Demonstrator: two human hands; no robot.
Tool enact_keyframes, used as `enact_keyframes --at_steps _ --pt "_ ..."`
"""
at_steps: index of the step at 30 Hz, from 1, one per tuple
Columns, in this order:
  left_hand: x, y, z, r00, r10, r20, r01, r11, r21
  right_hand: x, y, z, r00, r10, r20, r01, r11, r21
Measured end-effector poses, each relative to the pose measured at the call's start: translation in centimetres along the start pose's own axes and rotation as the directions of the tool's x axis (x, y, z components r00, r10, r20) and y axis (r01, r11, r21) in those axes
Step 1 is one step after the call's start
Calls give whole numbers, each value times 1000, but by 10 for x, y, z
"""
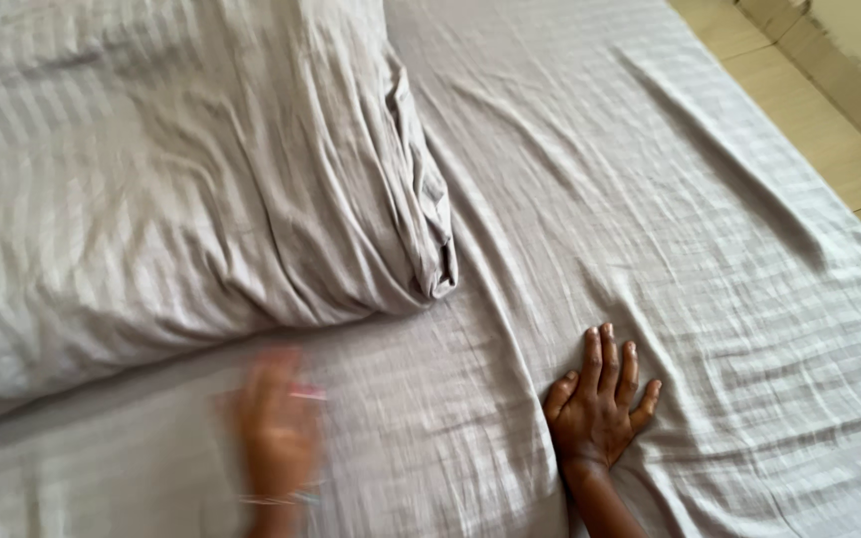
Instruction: The person smooths a light gray striped bed sheet by hand across the mattress surface. They repeatedly press and glide their hands over the fabric to remove wrinkles, working from the foot of the bed toward the head and along the sides.
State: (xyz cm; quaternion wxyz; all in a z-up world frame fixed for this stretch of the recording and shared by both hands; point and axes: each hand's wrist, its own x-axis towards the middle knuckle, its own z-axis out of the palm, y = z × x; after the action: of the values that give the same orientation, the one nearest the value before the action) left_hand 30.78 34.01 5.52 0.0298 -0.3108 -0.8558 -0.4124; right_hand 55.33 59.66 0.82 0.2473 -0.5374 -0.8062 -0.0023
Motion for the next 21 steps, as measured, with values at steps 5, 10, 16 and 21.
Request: enact_keyframes --at_steps 5,10,16,21 --pt "33 -110 -43 956 38 -291 216 582 784 -3 -1 0 1000 -1 2 1 1000 -12" --pt "23 5 79 983 -12 181 -91 831 548 -2 0 -3 1000 -14 0 14 1000 9" --pt "-14 146 125 898 222 381 -234 972 -13 -1 -3 -2 1000 0 -7 0 1000 -16" --pt "-1 25 25 984 4 -179 41 969 244 -5 0 -8 1000 -17 -3 17 999 30"
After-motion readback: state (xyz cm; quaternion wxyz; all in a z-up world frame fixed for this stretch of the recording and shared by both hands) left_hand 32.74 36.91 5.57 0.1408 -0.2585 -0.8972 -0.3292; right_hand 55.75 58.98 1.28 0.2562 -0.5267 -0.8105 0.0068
